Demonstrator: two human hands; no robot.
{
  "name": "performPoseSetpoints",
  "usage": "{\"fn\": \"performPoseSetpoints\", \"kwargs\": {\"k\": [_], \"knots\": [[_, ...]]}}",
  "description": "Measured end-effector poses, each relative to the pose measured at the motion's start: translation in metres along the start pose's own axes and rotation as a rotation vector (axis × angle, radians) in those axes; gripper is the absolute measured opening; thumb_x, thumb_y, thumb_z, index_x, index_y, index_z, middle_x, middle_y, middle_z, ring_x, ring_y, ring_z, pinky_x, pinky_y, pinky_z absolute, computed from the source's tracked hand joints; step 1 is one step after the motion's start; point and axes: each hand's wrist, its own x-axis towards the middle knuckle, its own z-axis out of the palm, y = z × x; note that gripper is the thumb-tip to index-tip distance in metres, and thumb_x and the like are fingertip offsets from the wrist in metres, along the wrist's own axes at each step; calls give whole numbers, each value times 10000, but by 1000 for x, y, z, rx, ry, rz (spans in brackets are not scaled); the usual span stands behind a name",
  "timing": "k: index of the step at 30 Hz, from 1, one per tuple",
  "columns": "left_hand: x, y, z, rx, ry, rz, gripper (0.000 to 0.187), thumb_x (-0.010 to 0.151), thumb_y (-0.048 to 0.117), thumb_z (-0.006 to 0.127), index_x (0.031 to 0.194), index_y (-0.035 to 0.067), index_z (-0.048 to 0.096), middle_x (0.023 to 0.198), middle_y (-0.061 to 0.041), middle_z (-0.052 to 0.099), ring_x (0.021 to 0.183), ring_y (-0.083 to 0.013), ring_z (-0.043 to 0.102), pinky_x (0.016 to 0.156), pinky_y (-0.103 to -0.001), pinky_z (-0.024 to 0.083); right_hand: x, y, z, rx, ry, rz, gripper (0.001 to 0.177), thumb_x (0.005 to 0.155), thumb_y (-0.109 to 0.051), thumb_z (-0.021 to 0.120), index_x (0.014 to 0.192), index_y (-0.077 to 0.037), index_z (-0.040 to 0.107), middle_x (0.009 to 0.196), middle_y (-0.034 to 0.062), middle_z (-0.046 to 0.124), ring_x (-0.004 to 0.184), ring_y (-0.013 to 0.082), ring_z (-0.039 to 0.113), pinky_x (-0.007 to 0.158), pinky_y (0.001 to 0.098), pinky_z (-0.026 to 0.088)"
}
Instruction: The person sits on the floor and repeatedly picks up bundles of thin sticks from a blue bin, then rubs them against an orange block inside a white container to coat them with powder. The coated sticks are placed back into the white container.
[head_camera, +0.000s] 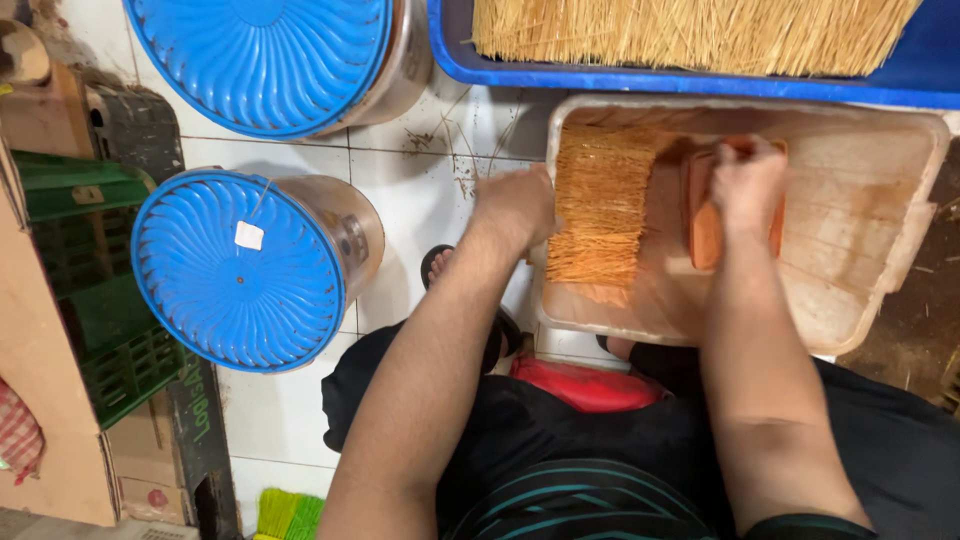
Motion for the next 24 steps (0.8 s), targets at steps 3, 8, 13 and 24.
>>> {"fn": "performPoseSetpoints", "kwargs": {"k": [3, 8, 13, 24], "knots": [[-9, 0, -15, -31, 36, -20, 750, 861, 537, 766, 1422, 100, 527, 1348, -105, 664, 1266, -298, 624, 1068, -493, 490, -17, 33, -26, -303, -194, 74, 240, 956, -216, 750, 1137, -62, 781, 1085, 210, 758, 975, 378, 723, 874, 470, 563], [-21, -1, -26, -67, 95, 41, 706, 853, 524, 772, 1429, 193, 535, 1359, -74, 652, 1284, -278, 598, 1095, -475, 463, -68, 49, -13, -435, -197, -7, 216, 886, -262, 809, 1088, -191, 838, 1045, 191, 756, 970, 383, 716, 901, 462, 559], [-27, -5, -29, -87, 111, 47, 742, 847, 523, 771, 1467, 225, 493, 1356, -66, 648, 1281, -266, 587, 1106, -461, 441, -55, -1, -28, -152, -332, 293, 192, 888, -205, 765, 1078, -178, 767, 1009, 126, 777, 873, 281, 759, 813, 419, 619], [-37, -8, -30, -87, 152, 99, 733, 844, 518, 778, 1444, 181, 523, 1325, -62, 679, 1262, -246, 619, 1078, -460, 472, -9, -71, 55, -161, -164, -479, 144, 852, -71, 791, 986, -97, 837, 989, 130, 790, 842, 240, 724, 810, 367, 571]]}}
